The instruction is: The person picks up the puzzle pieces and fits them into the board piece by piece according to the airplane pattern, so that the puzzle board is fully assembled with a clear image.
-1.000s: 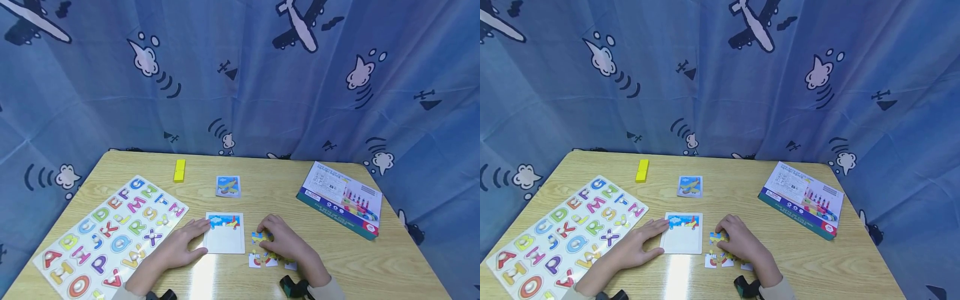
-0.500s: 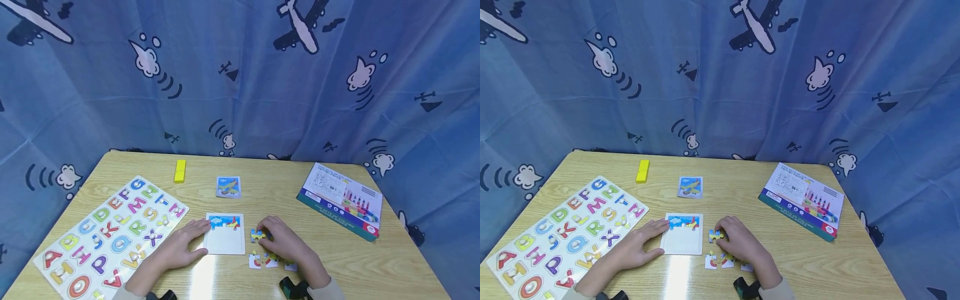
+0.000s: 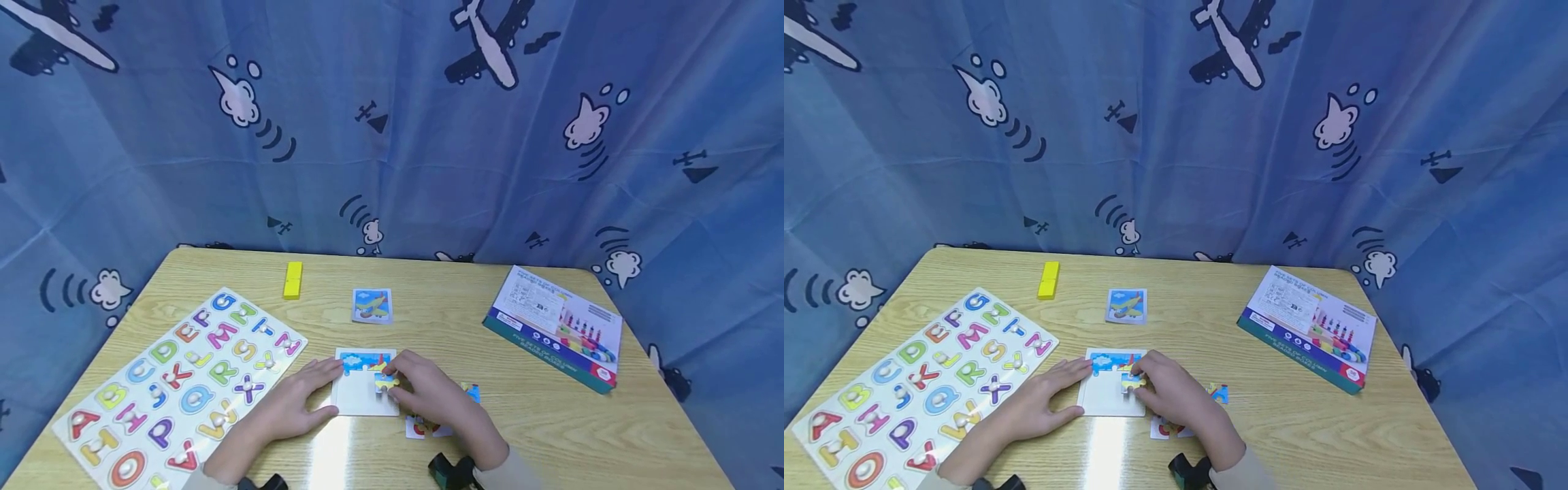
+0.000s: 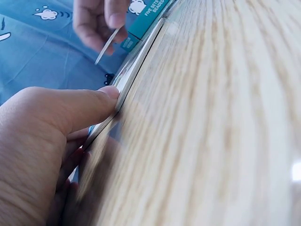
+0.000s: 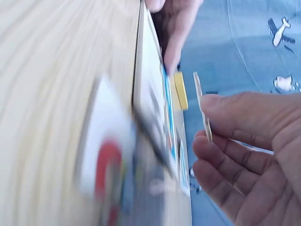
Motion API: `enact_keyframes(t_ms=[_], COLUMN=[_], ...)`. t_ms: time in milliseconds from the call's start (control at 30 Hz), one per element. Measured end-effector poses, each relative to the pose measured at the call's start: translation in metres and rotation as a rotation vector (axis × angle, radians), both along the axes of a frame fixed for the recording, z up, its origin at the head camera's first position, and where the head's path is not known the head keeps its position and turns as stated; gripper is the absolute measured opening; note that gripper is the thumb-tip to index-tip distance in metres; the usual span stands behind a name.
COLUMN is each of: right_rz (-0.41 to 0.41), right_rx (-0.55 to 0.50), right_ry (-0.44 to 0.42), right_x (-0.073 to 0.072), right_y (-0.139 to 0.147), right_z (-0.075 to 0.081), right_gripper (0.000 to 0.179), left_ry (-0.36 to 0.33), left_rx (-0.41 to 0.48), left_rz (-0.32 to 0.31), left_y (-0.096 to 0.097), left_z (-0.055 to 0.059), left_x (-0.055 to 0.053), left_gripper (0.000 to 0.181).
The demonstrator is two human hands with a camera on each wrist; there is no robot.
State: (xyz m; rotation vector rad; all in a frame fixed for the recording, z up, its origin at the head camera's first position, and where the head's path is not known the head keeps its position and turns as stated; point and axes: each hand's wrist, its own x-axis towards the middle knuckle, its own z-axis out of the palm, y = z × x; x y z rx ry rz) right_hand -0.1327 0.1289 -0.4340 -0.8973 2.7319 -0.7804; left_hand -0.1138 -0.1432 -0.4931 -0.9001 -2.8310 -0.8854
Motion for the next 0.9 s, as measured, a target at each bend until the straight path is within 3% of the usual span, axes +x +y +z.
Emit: enact_keyframes(t_ms=[367,900], right_rz=[0.029,-0.027], right_rx=[0.046,0.073], right_ry=[0.067,0.154], right_x=[-0.006,-0.004], right_y=[-0.043,-0.064], right_z=[-0.011,-0.022], right_gripper=[0.023,0.025], left_ry=[-0.027,-0.052], left_rx=[0.015,0.010], left_rz=[-0.005,0.006], left_y=[0.001,-0.001], left_z=[0.001,0.001], left_x=[0.001,0.000], left_gripper=[0.062,0.063])
